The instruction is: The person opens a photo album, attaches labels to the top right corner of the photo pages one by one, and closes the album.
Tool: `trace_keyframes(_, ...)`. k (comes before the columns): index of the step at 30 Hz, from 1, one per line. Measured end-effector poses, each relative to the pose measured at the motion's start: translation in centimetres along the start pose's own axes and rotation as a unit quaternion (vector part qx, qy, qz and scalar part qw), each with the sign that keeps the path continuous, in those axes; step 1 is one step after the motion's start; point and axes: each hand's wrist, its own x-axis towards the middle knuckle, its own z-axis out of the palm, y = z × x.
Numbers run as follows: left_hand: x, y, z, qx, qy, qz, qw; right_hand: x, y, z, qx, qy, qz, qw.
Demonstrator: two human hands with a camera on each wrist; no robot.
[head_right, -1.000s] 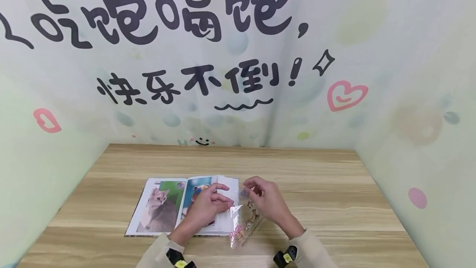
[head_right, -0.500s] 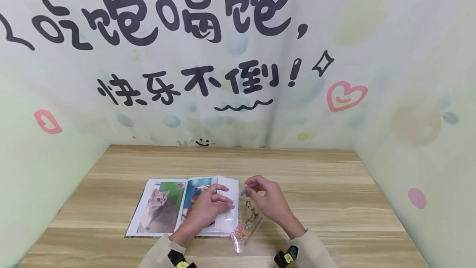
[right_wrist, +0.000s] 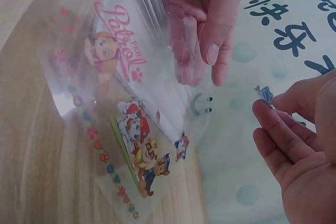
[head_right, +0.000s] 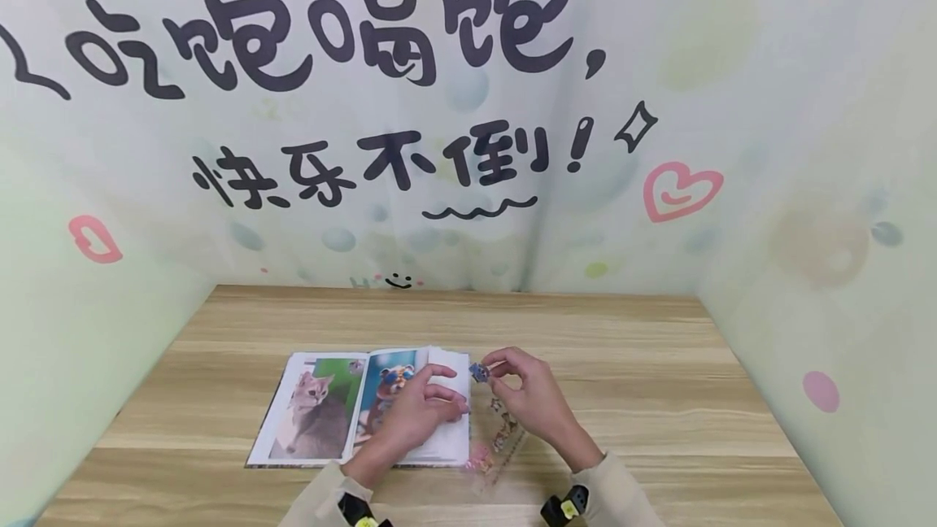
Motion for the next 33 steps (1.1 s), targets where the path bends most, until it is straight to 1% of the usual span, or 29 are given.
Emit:
trace_keyframes(6,-0.3,0.4,0.5,0.021,-0.017,-0.013,0.9996,0.0,0.3,0.1,0.0,-0.004,0.018,0.9998)
trace_keyframes(8,-0.4,0.5,0.6,0.02,-0.025,-0.016,0.9993,0.0,0.5,0.2,0.002,-0.005,0.026,0.9997)
trace_keyframes(12,-0.5,0.5,0.9,0.014,-0.04,-0.012,0.999,0.0,0.8,0.2,0.017,-0.006,0.053,0.9984)
trace_keyframes(16,-0.5,0.5,1.3,0.023,-0.045,-0.004,0.9987,0.0,1.0,0.0,0.025,-0.006,0.084,0.9962)
trace_keyframes(21,-0.3,0.2,1.8,0.029,-0.04,0.005,0.9988,0.1,1.1,-0.2,0.027,-0.001,0.102,0.9944)
trace_keyframes(24,-0.2,0.1,2.3,0.032,-0.028,0.008,0.9991,0.1,1.2,-0.2,0.031,0.004,0.101,0.9944)
trace_keyframes(28,-0.1,0.0,2.8,0.037,-0.013,0.002,0.9992,0.1,1.3,-0.2,0.035,0.009,0.099,0.9944)
trace_keyframes(33,0.1,-0.1,3.5,0.022,-0.009,-0.003,0.9997,0.2,1.5,-0.2,0.04,0.02,0.107,0.9932)
